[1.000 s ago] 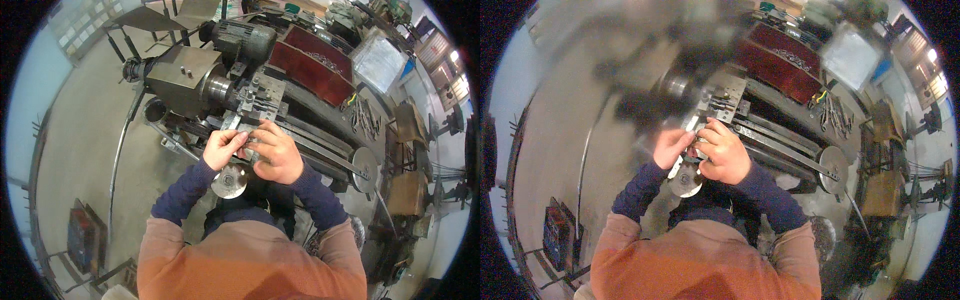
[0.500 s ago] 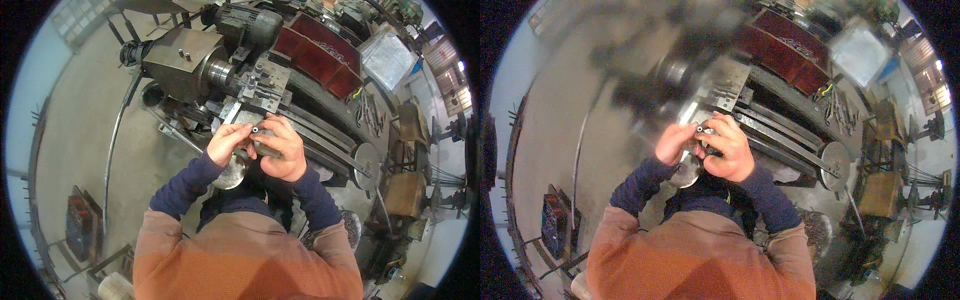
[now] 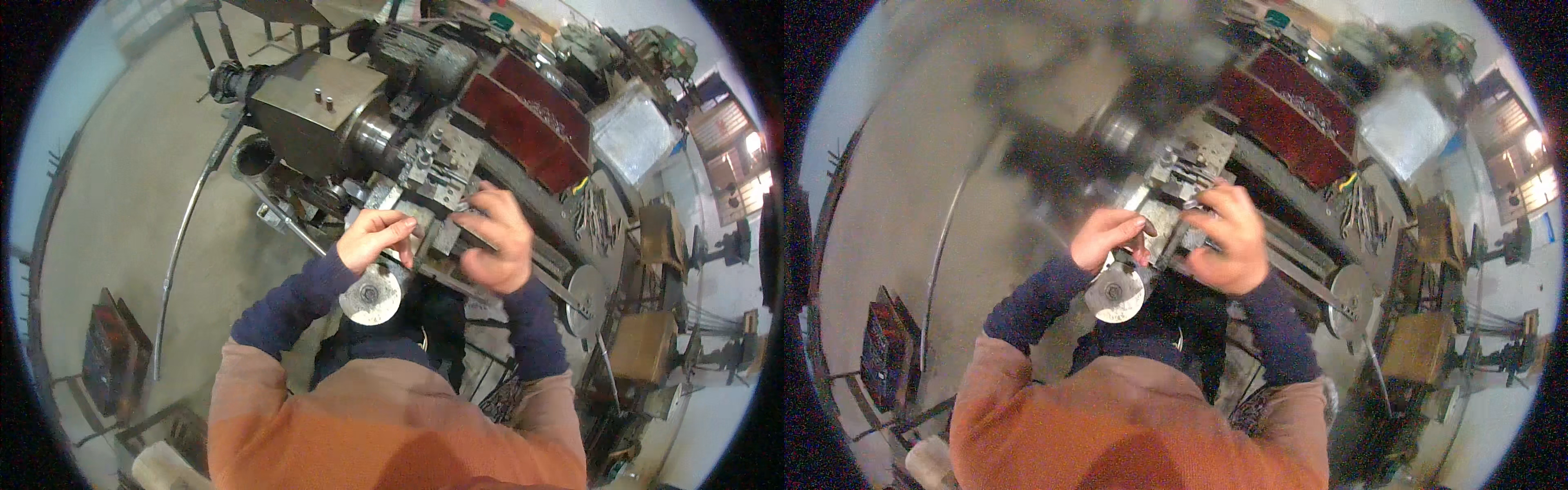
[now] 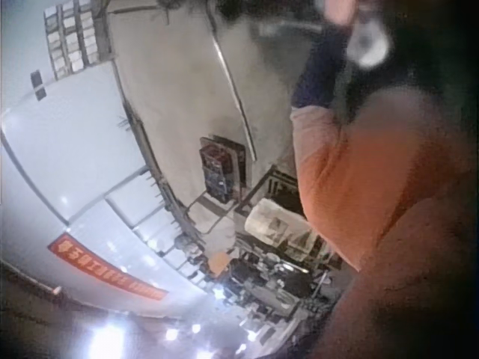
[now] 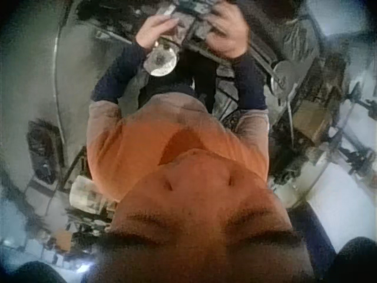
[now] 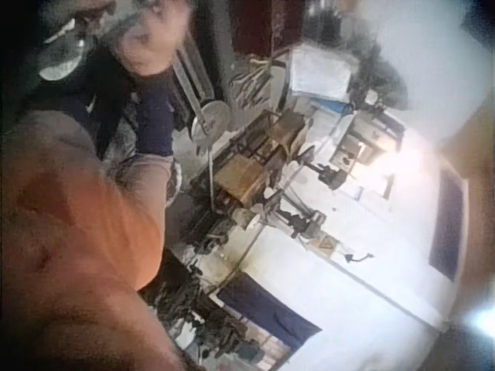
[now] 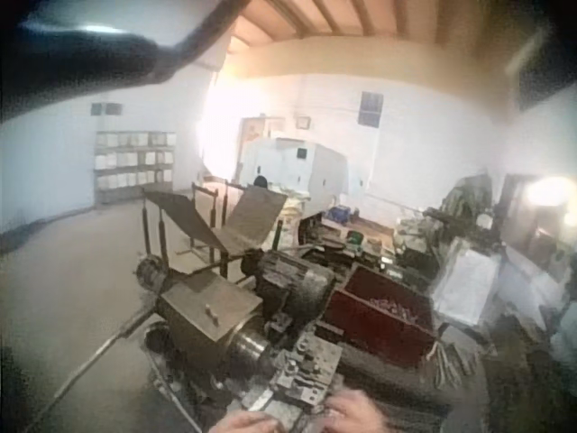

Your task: The person operates a metal lathe, repeatedly loading small cylindrical metal pieces into the chuck, adjusting the machine with handwheels, and removing finished pieces. The person places the finished pieces into a bin filled with metal shavings.

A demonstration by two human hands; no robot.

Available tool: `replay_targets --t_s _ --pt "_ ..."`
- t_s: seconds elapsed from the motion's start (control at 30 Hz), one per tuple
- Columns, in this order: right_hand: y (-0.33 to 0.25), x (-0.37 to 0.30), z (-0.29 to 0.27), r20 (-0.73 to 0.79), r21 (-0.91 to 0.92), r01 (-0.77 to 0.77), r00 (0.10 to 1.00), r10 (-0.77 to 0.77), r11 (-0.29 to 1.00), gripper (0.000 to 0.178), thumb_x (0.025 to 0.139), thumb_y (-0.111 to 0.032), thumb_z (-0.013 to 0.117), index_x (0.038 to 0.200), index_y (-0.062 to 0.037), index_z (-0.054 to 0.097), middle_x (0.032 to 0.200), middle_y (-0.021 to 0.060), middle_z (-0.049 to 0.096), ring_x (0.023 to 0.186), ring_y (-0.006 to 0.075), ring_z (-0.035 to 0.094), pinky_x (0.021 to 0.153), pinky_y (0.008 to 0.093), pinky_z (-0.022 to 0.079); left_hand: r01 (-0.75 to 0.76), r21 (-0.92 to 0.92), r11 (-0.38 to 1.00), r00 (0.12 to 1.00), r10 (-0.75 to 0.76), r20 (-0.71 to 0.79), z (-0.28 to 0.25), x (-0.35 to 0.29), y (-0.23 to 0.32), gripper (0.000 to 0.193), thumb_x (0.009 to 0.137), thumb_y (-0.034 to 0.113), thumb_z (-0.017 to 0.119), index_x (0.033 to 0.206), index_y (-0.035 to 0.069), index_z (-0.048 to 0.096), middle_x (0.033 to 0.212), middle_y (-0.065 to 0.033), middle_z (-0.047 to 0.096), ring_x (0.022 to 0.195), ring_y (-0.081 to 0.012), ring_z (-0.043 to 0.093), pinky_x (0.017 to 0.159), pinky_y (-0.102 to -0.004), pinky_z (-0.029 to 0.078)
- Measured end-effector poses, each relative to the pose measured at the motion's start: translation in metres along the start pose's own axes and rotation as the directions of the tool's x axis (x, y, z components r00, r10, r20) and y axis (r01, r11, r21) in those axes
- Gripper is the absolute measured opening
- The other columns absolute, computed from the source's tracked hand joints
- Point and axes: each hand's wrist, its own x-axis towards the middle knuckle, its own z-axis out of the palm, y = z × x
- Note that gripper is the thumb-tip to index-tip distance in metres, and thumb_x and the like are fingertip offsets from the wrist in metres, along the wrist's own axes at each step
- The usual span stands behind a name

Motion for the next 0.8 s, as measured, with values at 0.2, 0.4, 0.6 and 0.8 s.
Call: replay_targets --t_s 0.2,0.4,0.6,0.8 --pt "0.107 0.029 -0.077 -0.232 -0.498 -0.215 0.967 0.109 0.84 0.056 0.055 -0.01 0.059 0.112 -0.0088 0.058 0.118 0.0209 0.049 0.105 0.0374 0.048 0.092 0.0404 0.039 -0.119 0.598 0.793 0.932 0.296 -0.208 -0.055 -0.009 0.047 0.02 0.085 0.013 0.056 0.092 -0.005 0.06 0.069 -0.0055 0.061 0.059 -0.0114 0.059 0.057 -0.0254 0.047" --pt "0.081 0.011 -0.054 -0.229 -0.436 -0.184 0.969 0.089 0.881 0.056 0.057 -0.012 0.059 0.113 -0.0092 0.058 0.126 0.0223 0.045 0.112 0.0368 0.047 0.095 0.0398 0.039 -0.066 0.923 0.38 0.737 0.641 -0.212 -0.104 0.011 0.09 0.023 0.078 0.018 0.059 0.092 0.0 0.063 0.073 -0.0145 0.064 0.061 -0.0228 0.063 0.059 -0.0316 0.048" --pt "0.064 -0.048 -0.024 -0.155 -0.237 -0.335 0.94 0.305 0.912 0.049 0.055 -0.011 0.061 0.103 -0.0072 0.061 0.123 0.0208 0.048 0.109 0.0362 0.049 0.093 0.0387 0.04 0.102 0.984 0.143 0.658 0.732 -0.175 -0.117 0.052 0.091 0.029 0.074 0.027 0.061 0.093 0.004 0.064 0.078 -0.0138 0.065 0.074 -0.0314 0.062 0.068 -0.0388 0.048" --pt "0.059 -0.089 -0.042 -0.125 -0.224 -0.416 0.909 0.397 0.881 0.048 0.054 -0.013 0.062 0.101 -0.0061 0.062 0.118 0.0205 0.052 0.106 0.0362 0.05 0.092 0.0389 0.04 0.189 0.981 0.039 0.631 0.761 -0.152 -0.121 0.063 0.081 0.026 0.077 0.03 0.061 0.09 0.008 0.062 0.075 -0.0144 0.063 0.073 -0.0339 0.061 0.064 -0.0422 0.048"
